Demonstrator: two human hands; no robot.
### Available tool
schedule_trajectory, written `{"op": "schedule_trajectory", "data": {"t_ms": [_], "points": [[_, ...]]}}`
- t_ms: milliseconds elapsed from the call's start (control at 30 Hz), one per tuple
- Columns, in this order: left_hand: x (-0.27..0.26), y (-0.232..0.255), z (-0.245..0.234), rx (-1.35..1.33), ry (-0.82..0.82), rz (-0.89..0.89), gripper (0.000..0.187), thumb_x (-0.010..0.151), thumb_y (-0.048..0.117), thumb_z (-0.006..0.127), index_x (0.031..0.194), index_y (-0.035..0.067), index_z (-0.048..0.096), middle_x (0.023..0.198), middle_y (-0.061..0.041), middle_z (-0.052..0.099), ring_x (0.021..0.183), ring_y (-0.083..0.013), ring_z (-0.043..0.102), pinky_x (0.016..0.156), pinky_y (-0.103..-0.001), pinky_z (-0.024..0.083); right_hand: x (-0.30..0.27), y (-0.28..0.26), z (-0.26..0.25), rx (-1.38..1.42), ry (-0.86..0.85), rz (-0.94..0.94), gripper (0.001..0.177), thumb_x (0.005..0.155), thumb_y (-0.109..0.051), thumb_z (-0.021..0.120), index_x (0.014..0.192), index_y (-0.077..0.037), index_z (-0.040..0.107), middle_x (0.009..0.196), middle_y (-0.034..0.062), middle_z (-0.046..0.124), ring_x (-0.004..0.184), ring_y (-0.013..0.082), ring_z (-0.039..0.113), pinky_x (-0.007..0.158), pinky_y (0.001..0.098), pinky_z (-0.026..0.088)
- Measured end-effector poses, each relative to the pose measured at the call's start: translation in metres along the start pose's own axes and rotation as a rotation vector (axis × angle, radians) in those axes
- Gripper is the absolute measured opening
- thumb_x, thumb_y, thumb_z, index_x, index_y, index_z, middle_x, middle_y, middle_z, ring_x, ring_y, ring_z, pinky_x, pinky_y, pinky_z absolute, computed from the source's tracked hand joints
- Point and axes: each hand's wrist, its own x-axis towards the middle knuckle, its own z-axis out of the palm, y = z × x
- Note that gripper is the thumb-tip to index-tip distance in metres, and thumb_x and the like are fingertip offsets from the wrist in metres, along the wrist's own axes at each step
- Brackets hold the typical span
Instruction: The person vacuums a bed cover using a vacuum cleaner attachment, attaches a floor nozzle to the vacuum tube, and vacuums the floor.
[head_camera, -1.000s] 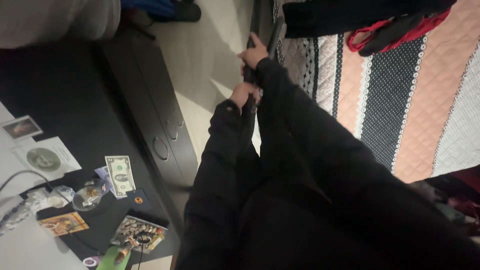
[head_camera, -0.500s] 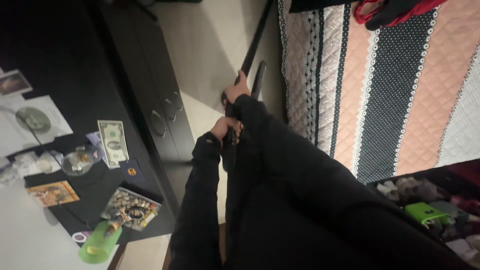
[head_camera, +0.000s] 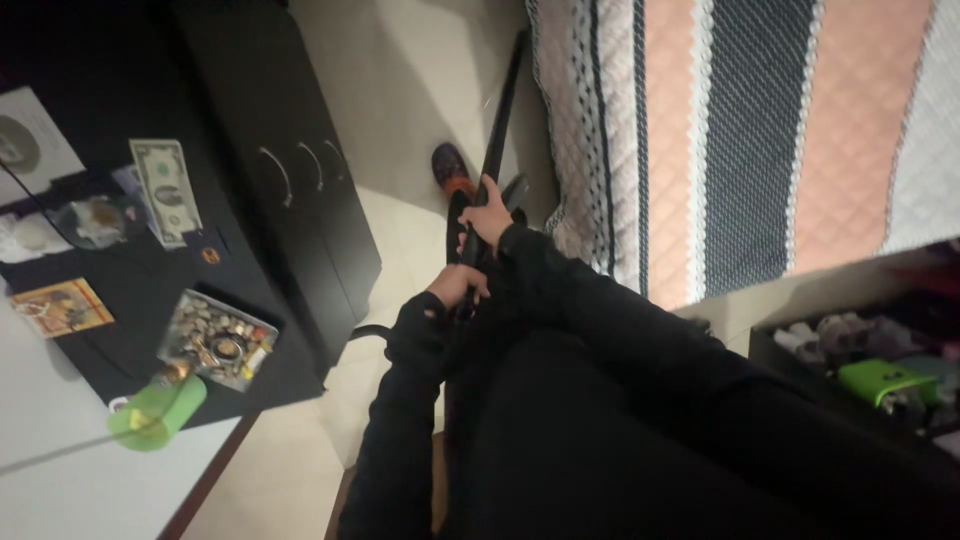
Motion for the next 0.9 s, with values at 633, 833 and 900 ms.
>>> {"op": "schedule_trajectory", "data": {"t_ms": [633,833,900], "points": [[-0.112,-0.102,0.074,0.659,0.025,-0.184,0.025,0.067,0.029,0.072,0.065,0.004,0.074,0.067,-0.009,0.072,0.070,-0.0235,0.072,0.067,-0.033,0.053,-0.115,0.198,-0.042,0.202,0.154,-0.004,0.099,0.087,0.003,0.060,0.164,-0.036,0.012,0.063,0.0121,0.055,0.046,0.0235,0.055,0.043,0.0449,0.051],[-0.117,-0.134,0.087,0.748,-0.076,-0.214,0.026,0.067,0.031,0.071,0.066,0.005,0.075,0.070,-0.009,0.073,0.073,-0.0241,0.072,0.070,-0.032,0.053,-0.138,0.244,-0.060,0.306,0.167,-0.044,0.096,0.087,0.002,0.060,0.163,-0.035,0.014,0.068,0.0110,0.055,0.048,0.0221,0.055,0.042,0.0419,0.049],[-0.123,-0.144,0.091,0.802,-0.086,-0.202,0.025,0.066,0.031,0.072,0.066,0.006,0.076,0.071,-0.008,0.074,0.074,-0.0227,0.071,0.071,-0.031,0.053,-0.157,0.250,-0.058,0.348,0.180,-0.029,0.096,0.088,0.001,0.058,0.164,-0.036,0.014,0.069,0.0108,0.055,0.047,0.0215,0.053,0.042,0.0414,0.049]]}}
